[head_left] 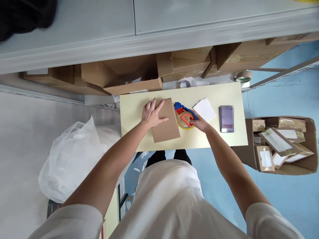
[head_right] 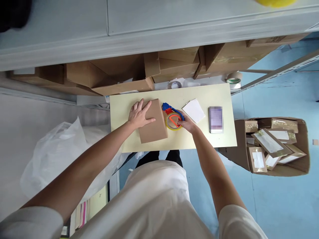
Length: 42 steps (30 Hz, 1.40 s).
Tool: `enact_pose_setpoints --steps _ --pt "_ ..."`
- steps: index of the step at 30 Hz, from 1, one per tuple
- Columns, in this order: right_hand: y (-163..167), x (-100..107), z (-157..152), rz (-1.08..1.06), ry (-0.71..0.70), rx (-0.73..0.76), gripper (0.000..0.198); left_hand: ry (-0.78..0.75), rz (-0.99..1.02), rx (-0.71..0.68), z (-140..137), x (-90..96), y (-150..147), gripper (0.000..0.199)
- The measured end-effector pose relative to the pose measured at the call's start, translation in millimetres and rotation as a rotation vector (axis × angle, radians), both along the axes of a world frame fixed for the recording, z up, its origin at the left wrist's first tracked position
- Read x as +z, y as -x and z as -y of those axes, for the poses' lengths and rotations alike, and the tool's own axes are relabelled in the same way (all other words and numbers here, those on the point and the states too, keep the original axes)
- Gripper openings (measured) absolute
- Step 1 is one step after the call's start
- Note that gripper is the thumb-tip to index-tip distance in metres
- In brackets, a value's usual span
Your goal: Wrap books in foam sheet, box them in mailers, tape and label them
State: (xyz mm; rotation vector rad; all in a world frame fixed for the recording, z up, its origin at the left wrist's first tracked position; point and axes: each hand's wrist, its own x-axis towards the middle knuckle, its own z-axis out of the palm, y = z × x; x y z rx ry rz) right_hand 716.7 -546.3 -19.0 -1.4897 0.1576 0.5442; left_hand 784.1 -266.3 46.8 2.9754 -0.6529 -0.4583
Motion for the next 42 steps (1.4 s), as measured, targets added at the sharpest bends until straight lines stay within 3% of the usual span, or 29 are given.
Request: enact_pose_setpoints --steps 3,9,13,17,20,22,26,29,34,42 --pt "40.3 -0.3 8.6 -0.075 -0.016 -0.06 0.075 -0.024 0.001 0.001 0.6 1.9 -0.1 0.095" --pt "168.9 -7.2 7.1 -0.229 -0.151 -0.137 0.075 -0.044 -0.028 0.017 2.8 2.8 0.2 0.093" --pt "200.4 -7.7 -20.9 -0.252 -0.191 -0.242 0.075 -0.041 -0.012 0.069 7.9 2.3 1.6 0.089" --pt "177.4 -6.4 -35.6 -0.245 -0.125 -0.389 0.075 -0.06 -0.017 0.255 6.0 2.9 14.6 0.089" --pt "132.0 -2.5 -28.4 -0.219 -0.088 -0.458 0.074 -0.112 -0.054 0.379 -5.9 3.3 34.4 0.098" --pt "91.6 2.2 -20.0 -0.202 -0.105 -0.422 0.071 -0.144 -0.056 0.396 -15.5 3.5 46.1 0.105" --pt "15.7 12.7 -4.4 -0.297 -0.22 -0.255 0.06 -0.106 -0.029 0.218 -19.7 5.3 44.0 0.092" --pt "-14.4 16.2 4.9 -0.404 -0.291 -0.139 0.046 -0.031 0.004 -0.004 -5.9 7.0 22.6 0.084" --pt "-17.3 10.6 11.4 -0.397 -0.218 -0.075 0.04 -0.001 -0.004 -0.13 12.4 7.8 0.6 0.085" --pt "17.8 7.2 17.8 -0.285 -0.059 0.009 0.059 -0.039 -0.096 -0.163 0.2 3.8 7.9 0.093"
